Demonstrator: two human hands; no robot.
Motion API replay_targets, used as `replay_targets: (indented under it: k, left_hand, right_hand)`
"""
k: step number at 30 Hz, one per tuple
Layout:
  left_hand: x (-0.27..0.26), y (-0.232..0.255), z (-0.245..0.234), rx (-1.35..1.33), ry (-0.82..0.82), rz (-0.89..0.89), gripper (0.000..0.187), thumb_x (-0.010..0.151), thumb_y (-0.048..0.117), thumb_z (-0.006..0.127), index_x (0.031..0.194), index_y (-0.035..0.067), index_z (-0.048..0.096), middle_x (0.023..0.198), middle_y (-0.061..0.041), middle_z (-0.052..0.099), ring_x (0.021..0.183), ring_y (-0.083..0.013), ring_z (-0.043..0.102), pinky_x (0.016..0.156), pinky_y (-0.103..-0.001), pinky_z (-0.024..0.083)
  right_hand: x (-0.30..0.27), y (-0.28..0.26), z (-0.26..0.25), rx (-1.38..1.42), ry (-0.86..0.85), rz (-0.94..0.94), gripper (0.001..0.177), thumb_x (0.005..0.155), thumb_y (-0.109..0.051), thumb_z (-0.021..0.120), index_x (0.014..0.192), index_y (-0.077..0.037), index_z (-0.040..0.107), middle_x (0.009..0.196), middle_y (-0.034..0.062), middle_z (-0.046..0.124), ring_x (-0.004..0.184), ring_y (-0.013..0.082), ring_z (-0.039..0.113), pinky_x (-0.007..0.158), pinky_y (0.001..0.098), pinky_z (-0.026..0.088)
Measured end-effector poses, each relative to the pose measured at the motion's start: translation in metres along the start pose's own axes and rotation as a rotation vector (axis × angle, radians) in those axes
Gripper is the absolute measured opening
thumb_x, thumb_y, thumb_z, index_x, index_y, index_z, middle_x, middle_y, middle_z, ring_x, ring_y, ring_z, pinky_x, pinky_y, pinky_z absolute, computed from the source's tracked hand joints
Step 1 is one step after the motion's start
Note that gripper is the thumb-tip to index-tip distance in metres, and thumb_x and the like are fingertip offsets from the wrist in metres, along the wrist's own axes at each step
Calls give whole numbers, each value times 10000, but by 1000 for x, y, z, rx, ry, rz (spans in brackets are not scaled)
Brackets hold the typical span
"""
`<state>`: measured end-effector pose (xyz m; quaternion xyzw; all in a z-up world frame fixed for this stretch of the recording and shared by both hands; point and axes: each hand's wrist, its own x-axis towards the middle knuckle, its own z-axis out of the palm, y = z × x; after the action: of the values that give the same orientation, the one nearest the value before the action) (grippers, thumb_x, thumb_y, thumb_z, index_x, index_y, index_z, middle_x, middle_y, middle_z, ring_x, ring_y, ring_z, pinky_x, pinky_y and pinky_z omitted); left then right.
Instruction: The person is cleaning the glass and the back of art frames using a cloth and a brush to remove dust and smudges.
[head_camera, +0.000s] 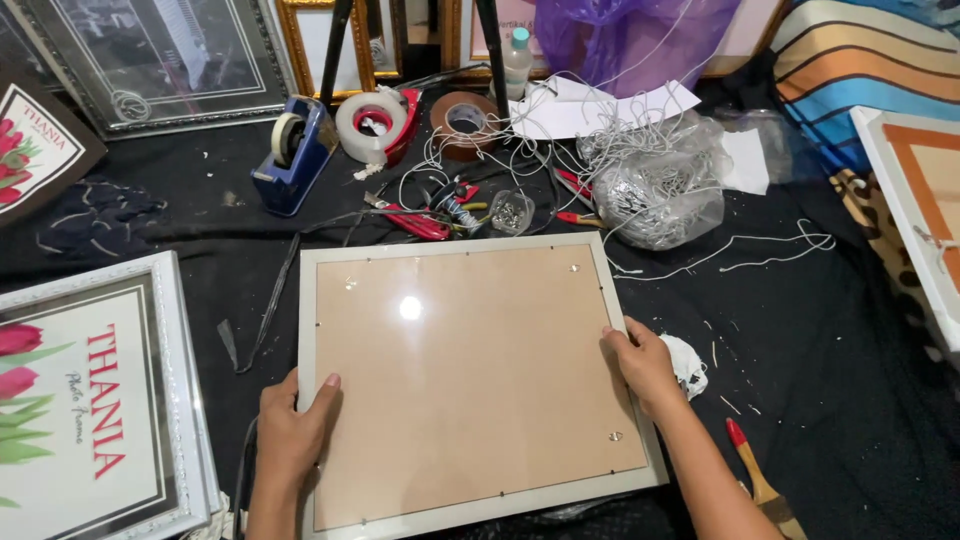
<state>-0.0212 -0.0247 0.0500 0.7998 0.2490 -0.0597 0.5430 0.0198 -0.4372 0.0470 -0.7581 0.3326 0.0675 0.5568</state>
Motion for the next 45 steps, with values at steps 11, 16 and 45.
replay_targets:
  k: [11, 16, 45]
  left_hand:
    - [30, -61, 18, 397, 157, 58, 646, 876, 524, 619, 1365, 107, 684, 1230, -276, 544, 1285, -437, 444, 1080, -516, 389]
    - [26, -57, 11, 494, 99, 9, 776, 927, 555, 598, 1416, -47, 597, 1274, -268, 675, 1189, -490, 594, 1005, -581, 433]
    - [0, -68, -14, 95, 208, -36, 592, 988, 459, 605, 1392, 29, 643, 1240, -191, 721, 1234, -422, 631, 1025, -581, 487]
  right_hand:
    - [70, 40, -57, -628, 165, -205, 498, 851, -428, 580, 1251, -172, 731, 1197, 61, 749, 1152, 254, 691, 974, 365, 487]
    - [49, 37, -132, -955, 132, 63, 430, 798, -270, 494, 1039, -148, 829, 1127, 152, 768, 1073, 384, 694, 896, 431, 535]
    - [-100, 86, -22, -882, 261, -278, 234, 835, -451, 720, 927, -247, 787, 826, 75, 780, 940, 361, 740, 791, 479, 595]
